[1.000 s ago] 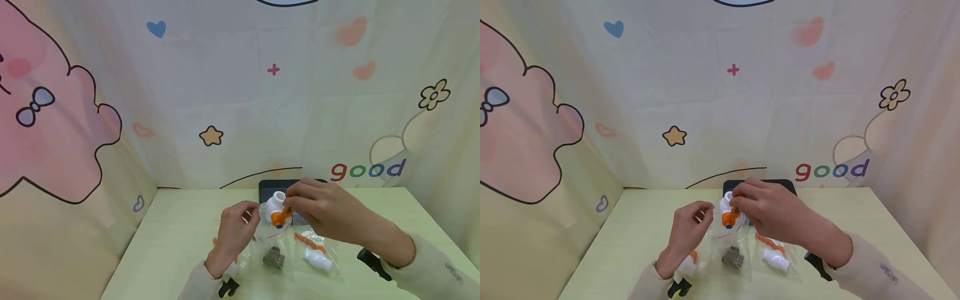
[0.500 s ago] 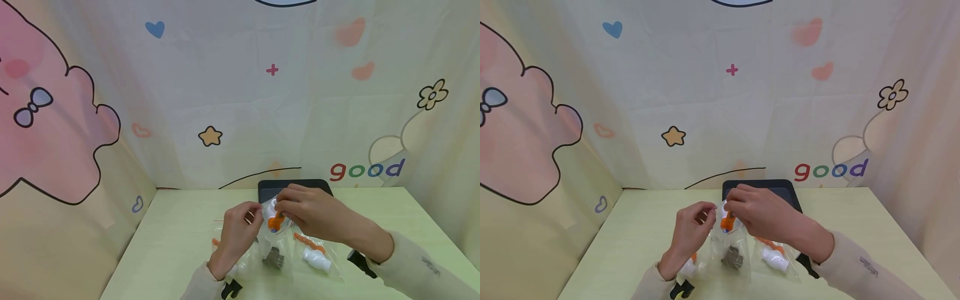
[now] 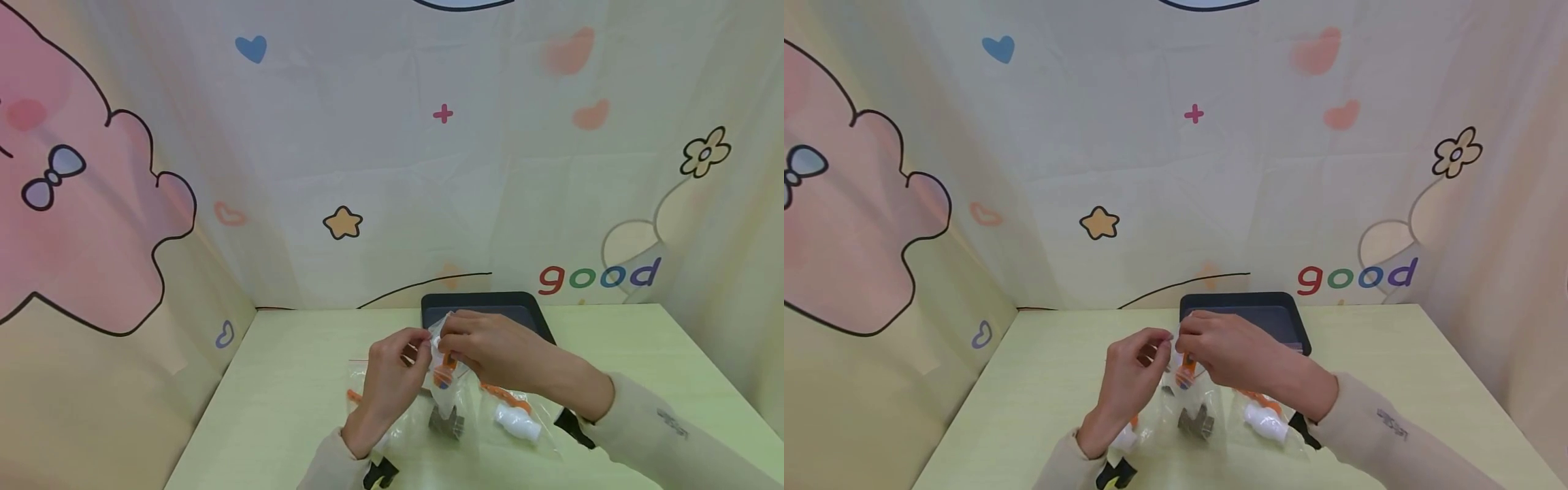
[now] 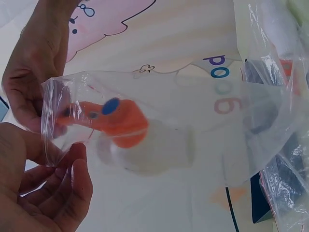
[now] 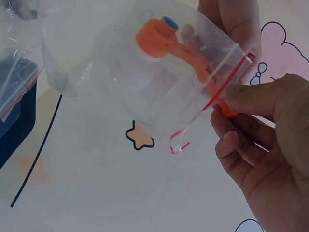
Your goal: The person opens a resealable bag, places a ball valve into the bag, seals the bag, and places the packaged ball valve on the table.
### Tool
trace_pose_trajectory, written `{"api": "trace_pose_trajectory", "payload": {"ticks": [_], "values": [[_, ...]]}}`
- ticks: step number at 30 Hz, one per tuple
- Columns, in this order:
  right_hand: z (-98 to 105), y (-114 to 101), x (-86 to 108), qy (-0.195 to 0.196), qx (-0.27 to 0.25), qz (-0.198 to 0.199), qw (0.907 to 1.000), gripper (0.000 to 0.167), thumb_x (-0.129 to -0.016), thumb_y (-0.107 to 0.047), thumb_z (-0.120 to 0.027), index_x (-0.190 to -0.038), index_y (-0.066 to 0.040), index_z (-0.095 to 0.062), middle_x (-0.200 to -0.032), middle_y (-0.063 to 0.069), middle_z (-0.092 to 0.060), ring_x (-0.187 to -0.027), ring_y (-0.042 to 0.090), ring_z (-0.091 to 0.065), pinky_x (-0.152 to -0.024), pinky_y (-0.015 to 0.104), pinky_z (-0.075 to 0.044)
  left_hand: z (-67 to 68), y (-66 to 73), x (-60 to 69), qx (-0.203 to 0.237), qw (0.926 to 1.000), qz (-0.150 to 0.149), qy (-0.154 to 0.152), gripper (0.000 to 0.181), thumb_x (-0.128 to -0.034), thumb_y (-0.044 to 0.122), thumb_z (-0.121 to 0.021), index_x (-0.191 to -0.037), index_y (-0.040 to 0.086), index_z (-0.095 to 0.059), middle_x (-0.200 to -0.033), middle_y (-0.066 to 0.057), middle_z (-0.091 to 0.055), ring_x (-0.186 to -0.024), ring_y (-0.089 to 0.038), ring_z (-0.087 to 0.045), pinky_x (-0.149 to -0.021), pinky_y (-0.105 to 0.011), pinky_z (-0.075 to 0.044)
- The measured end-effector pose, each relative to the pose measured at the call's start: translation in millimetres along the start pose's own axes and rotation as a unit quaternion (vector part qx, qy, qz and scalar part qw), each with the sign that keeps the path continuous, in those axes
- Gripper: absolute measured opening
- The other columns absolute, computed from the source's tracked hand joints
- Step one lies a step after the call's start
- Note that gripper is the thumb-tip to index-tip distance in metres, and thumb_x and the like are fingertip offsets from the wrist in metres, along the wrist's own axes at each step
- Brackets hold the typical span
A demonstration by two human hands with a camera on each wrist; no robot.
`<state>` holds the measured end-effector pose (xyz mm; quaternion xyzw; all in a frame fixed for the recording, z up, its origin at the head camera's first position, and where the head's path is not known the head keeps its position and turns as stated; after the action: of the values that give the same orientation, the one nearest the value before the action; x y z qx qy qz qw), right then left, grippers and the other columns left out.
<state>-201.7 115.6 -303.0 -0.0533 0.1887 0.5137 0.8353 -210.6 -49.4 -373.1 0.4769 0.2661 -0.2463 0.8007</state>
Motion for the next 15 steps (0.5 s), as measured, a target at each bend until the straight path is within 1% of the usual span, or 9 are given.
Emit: {"api": "trace_pose_trajectory", "payload": {"ticks": [5, 10, 15], "values": [[-9.9, 1.6, -1.0, -0.019, 0.012, 0.003, 0.9997, 0.012, -0.085, -0.005, -0.074, -0.094, -0.013, -0.072, -0.094, -0.004, -0.069, -0.09, 0.011, -0.06, -0.075, 0.021, -0.055, -1.2, 1.9, -0.2, 0.012, 0.9999, 0.001, -0.005, 0.011, -0.0912, 0.002, -0.062, -0.095, 0.005, -0.072, -0.079, -0.004, -0.072, -0.058, -0.005, -0.063, -0.053, -0.016, -0.052], [-18.1, 3.6, -4.3, -0.049, 0.012, -0.003, 0.9987, 0.014, -0.082, -0.002, -0.075, -0.086, -0.015, -0.071, -0.085, -0.007, -0.068, -0.084, 0.009, -0.06, -0.076, 0.023, -0.055, -2.0, 3.1, -0.1, 0.019, 0.9998, 0.002, -0.004, 0.012, -0.0913, 0.001, -0.061, -0.094, 0.005, -0.072, -0.08, -0.004, -0.073, -0.058, -0.005, -0.063, -0.053, -0.016, -0.051], [-26.1, 5.4, -5.0, -0.08, 0.004, -0.017, 0.9966, 0.018, -0.08, 0.001, -0.074, -0.078, -0.016, -0.068, -0.077, -0.008, -0.065, -0.075, 0.008, -0.059, -0.066, 0.021, -0.051, -2.3, 3.2, 0.5, 0.03, 0.9995, 0.015, -0.002, 0.012, -0.0903, 0.001, -0.062, -0.093, 0.006, -0.073, -0.08, -0.004, -0.074, -0.058, -0.005, -0.064, -0.053, -0.016, -0.052]]}}
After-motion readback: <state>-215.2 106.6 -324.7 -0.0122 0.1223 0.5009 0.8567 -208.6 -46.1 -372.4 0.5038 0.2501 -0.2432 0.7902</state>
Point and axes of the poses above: each hand's wrist, its own x-axis away from the middle knuckle, its own z-axis out of the back of the hand, y = z × x, the point moved 3 cm from there along -x, towards the middle knuckle
